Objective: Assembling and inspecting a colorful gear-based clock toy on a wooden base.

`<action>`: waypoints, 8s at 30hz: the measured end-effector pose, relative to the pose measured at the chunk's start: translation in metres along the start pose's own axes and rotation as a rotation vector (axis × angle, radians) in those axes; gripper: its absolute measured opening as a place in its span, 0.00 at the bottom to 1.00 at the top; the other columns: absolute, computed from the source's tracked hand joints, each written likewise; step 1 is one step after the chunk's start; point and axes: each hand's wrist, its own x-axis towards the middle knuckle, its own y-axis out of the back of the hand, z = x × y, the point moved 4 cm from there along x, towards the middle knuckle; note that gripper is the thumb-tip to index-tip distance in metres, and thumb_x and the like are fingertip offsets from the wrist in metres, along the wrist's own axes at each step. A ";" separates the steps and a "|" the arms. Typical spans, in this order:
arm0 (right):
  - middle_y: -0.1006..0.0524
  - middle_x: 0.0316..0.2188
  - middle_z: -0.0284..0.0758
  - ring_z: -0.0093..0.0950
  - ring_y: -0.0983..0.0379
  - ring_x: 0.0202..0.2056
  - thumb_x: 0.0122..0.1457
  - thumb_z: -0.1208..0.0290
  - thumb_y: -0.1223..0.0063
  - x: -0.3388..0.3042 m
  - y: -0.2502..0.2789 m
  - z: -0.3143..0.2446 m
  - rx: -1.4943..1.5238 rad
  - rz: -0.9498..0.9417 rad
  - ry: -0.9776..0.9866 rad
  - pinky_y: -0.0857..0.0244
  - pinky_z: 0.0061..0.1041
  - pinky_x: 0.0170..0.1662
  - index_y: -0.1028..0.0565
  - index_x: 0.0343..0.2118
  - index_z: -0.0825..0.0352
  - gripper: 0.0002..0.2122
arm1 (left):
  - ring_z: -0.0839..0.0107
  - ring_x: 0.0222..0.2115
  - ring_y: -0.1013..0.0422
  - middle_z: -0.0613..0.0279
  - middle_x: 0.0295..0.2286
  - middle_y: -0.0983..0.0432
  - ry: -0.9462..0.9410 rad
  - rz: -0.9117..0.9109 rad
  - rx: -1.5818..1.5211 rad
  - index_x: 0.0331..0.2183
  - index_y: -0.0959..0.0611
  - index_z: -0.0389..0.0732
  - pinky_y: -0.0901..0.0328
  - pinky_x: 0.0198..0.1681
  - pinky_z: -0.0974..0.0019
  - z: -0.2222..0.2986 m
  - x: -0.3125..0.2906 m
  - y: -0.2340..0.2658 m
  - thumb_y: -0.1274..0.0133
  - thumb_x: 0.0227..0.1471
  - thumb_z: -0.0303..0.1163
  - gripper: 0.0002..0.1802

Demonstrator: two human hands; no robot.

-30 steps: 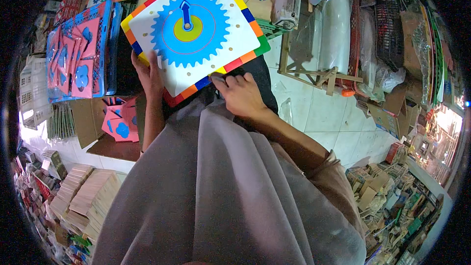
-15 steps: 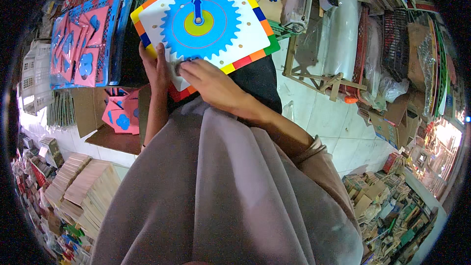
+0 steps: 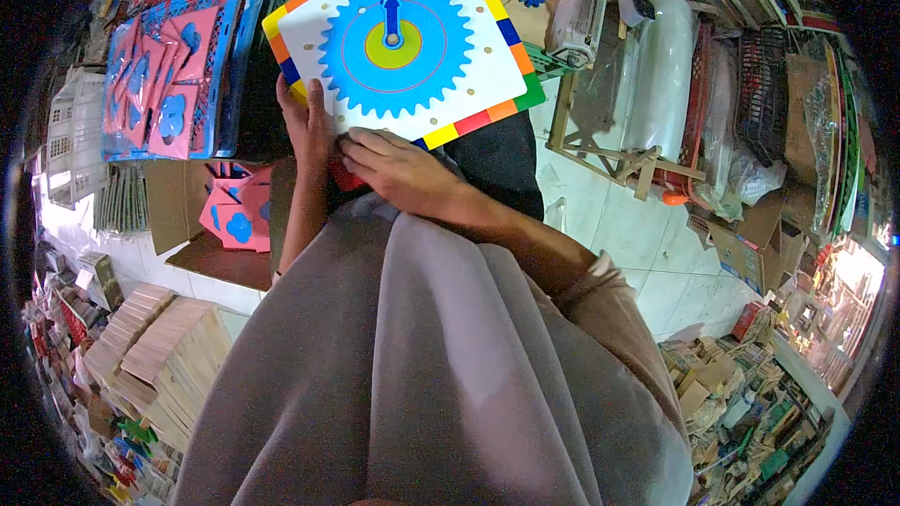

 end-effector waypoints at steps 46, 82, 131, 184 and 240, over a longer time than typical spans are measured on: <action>0.25 0.37 0.38 0.36 0.30 0.41 0.45 0.86 0.53 -0.036 0.104 0.172 -0.192 0.382 -0.382 0.35 0.30 0.45 0.23 0.34 0.67 0.13 | 0.62 0.48 0.38 0.45 0.48 0.38 -0.055 -0.041 -0.096 0.56 0.45 0.30 0.45 0.53 0.63 0.009 0.001 0.004 0.52 0.56 0.40 0.35; 0.25 0.39 0.32 0.35 0.32 0.43 0.47 0.82 0.48 -0.080 0.098 0.138 -0.012 0.152 -0.306 0.35 0.30 0.46 0.22 0.36 0.63 0.12 | 0.70 0.47 0.40 0.55 0.48 0.39 0.116 -0.259 -0.055 0.55 0.44 0.33 0.46 0.52 0.66 0.028 -0.024 0.028 0.59 0.60 0.39 0.28; 0.25 0.30 0.28 0.30 0.33 0.36 0.44 0.73 0.44 -0.002 0.099 0.185 -0.096 0.152 -0.220 0.36 0.28 0.40 0.22 0.27 0.60 0.05 | 0.59 0.52 0.43 0.49 0.49 0.43 0.022 -0.237 0.092 0.54 0.40 0.32 0.49 0.55 0.62 0.015 -0.014 0.023 0.57 0.58 0.42 0.29; 0.31 0.33 0.38 0.36 0.34 0.37 0.47 0.81 0.52 -0.042 0.029 0.026 0.082 -0.028 -0.220 0.36 0.31 0.40 0.27 0.37 0.69 0.12 | 0.53 0.54 0.47 0.45 0.51 0.44 -0.079 -0.230 0.197 0.52 0.38 0.33 0.52 0.57 0.57 0.023 -0.019 0.021 0.58 0.57 0.48 0.31; 0.27 0.35 0.39 0.37 0.31 0.40 0.43 0.81 0.51 -0.048 0.086 0.070 0.004 -0.355 -0.394 0.35 0.30 0.44 0.26 0.27 0.70 0.06 | 0.55 0.54 0.46 0.46 0.50 0.43 -0.091 -0.181 0.012 0.51 0.34 0.35 0.52 0.57 0.59 0.016 -0.021 0.025 0.68 0.58 0.55 0.34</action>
